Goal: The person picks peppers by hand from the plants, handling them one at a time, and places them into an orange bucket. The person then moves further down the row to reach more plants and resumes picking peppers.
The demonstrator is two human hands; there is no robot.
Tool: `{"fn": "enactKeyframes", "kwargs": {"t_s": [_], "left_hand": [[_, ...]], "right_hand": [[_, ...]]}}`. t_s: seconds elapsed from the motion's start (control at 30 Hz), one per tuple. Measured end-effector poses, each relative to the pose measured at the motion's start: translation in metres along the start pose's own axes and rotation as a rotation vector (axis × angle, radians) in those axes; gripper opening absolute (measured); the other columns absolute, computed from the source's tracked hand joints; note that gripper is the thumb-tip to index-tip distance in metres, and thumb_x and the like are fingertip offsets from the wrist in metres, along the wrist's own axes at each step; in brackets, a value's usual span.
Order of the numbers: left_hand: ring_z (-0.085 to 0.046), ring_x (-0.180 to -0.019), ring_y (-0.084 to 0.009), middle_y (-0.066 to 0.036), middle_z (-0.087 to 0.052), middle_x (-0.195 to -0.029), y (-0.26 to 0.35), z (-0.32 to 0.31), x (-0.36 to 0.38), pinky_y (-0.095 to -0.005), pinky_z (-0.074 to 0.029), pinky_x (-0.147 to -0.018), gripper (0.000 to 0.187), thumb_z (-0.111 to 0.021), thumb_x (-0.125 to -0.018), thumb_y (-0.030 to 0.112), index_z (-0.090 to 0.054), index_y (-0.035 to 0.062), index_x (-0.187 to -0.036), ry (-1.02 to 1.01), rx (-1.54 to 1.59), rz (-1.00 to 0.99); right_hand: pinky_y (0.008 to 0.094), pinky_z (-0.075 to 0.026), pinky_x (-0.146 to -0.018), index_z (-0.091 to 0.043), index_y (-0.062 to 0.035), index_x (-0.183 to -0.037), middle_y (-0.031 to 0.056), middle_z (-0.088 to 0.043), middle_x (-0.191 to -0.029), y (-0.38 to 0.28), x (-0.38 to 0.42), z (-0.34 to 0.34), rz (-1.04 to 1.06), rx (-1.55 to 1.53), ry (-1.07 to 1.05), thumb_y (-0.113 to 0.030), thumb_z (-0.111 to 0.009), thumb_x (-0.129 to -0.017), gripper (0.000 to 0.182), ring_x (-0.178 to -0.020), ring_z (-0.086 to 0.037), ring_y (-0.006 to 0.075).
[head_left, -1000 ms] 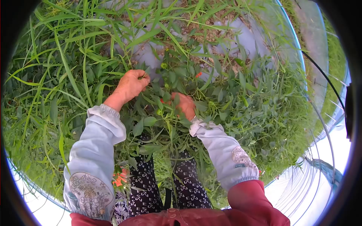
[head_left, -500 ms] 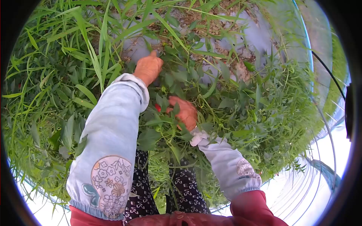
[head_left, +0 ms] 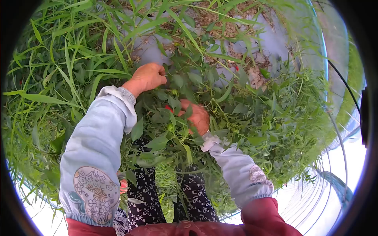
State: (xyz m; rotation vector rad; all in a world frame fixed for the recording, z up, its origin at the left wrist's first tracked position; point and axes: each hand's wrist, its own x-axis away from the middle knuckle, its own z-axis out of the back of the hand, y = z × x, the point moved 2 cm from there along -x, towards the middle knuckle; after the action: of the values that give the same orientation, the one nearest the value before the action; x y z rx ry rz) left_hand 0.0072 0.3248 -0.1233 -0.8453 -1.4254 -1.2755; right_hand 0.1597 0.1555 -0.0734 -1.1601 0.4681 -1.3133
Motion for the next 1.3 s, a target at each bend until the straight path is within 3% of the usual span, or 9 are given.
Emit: {"fn": "enactKeyframes", "kwargs": {"t_s": [0.13,0.33,0.67,0.73,0.97,1.07,1.17,1.23,1.3], "left_hand": [[-0.062,-0.088,-0.0304,-0.011,-0.065,-0.095,-0.013,-0.028,-0.018,-0.0378,-0.049,-0.078,0.028,-0.061,-0.074,0.022,-0.065,0.0154,-0.100,0.371,-0.246,-0.307],[-0.062,-0.092,-0.0304,-0.013,-0.065,-0.095,0.013,-0.048,-0.033,-0.0398,-0.049,-0.079,0.027,-0.062,-0.073,0.013,-0.065,0.0128,-0.100,0.070,-0.332,-0.201],[-0.064,-0.083,-0.0317,-0.014,-0.066,-0.084,0.022,-0.030,-0.013,-0.0393,-0.051,-0.072,0.019,-0.069,-0.066,0.014,-0.068,0.0079,-0.084,0.310,-0.603,-0.213],[-0.064,-0.083,-0.0310,-0.014,-0.066,-0.083,0.025,-0.025,-0.002,-0.0394,-0.051,-0.072,0.018,-0.066,-0.069,0.017,-0.068,0.0056,-0.084,0.231,-0.596,-0.243],[-0.064,-0.085,-0.0308,-0.014,-0.066,-0.087,0.026,-0.021,0.002,-0.0393,-0.050,-0.074,0.022,-0.067,-0.072,0.020,-0.067,0.0071,-0.090,0.099,-0.634,-0.164],[-0.062,-0.087,-0.0309,-0.014,-0.065,-0.092,0.010,-0.009,0.019,-0.0387,-0.049,-0.075,0.027,-0.065,-0.075,0.021,-0.064,0.0084,-0.099,-0.008,-0.655,-0.134],[-0.061,-0.088,-0.0309,-0.013,-0.064,-0.096,0.012,0.013,0.053,-0.0392,-0.048,-0.075,0.031,-0.063,-0.078,0.022,-0.060,0.0093,-0.105,0.420,-0.213,-0.185],[-0.061,-0.086,-0.0315,-0.013,-0.064,-0.096,0.029,0.008,0.068,-0.0407,-0.048,-0.074,0.030,-0.063,-0.078,0.023,-0.059,0.0101,-0.105,0.538,0.003,-0.425],[-0.061,-0.083,-0.0330,-0.013,-0.061,-0.090,0.039,-0.024,0.064,-0.0421,-0.049,-0.072,0.027,-0.062,-0.077,0.020,-0.057,0.0108,-0.102,0.449,-0.197,-0.475]], "right_hand": [[0.0405,-0.042,-0.077,-0.065,-0.0148,-0.098,0.0032,-0.058,-0.106,0.000,0.000,-0.005,-0.035,0.018,0.042,-0.009,-0.068,-0.062,0.037,-0.096,-0.056,0.0266],[0.0407,-0.041,-0.080,-0.065,-0.0161,-0.100,0.0056,-0.054,-0.121,0.008,0.007,-0.009,-0.003,0.086,0.044,-0.009,-0.068,-0.060,0.040,-0.106,-0.054,0.0294],[0.0367,-0.042,-0.086,-0.065,-0.0197,-0.095,0.0028,-0.058,-0.115,-0.007,-0.008,-0.003,-0.050,0.080,-0.026,-0.011,-0.063,-0.061,0.035,-0.110,-0.054,0.0216],[0.0369,-0.042,-0.084,-0.064,-0.0206,-0.095,0.0018,-0.057,-0.115,0.000,-0.009,-0.012,-0.462,-0.146,-0.073,-0.011,-0.064,-0.058,0.039,-0.108,-0.054,0.0208],[0.0353,-0.041,-0.083,-0.062,-0.0208,-0.092,0.0002,-0.056,-0.113,-0.001,-0.005,-0.005,-0.102,0.147,-0.023,-0.016,-0.065,-0.062,0.030,-0.107,-0.053,0.0204],[0.0360,-0.041,-0.085,-0.062,-0.0214,-0.094,0.0009,-0.055,-0.117,-0.007,-0.024,0.002,-0.498,0.051,-0.340,-0.020,-0.065,-0.066,0.029,-0.111,-0.051,0.0209],[0.0368,-0.040,-0.088,-0.063,-0.0211,-0.100,0.0043,-0.053,-0.121,-0.007,-0.024,-0.003,-0.545,0.097,-0.513,-0.020,-0.064,-0.066,0.034,-0.116,-0.047,0.0204],[0.0404,-0.042,-0.082,-0.054,-0.0146,-0.116,0.0092,-0.059,-0.107,0.011,-0.002,-0.025,-0.161,0.015,0.030,-0.012,-0.065,-0.067,0.051,-0.099,-0.054,0.0326],[0.0396,-0.042,-0.082,-0.055,-0.0149,-0.116,0.0085,-0.058,-0.108,-0.030,-0.011,-0.001,-0.112,0.220,-0.029,-0.013,-0.064,-0.069,0.048,-0.100,-0.054,0.0322]]}}
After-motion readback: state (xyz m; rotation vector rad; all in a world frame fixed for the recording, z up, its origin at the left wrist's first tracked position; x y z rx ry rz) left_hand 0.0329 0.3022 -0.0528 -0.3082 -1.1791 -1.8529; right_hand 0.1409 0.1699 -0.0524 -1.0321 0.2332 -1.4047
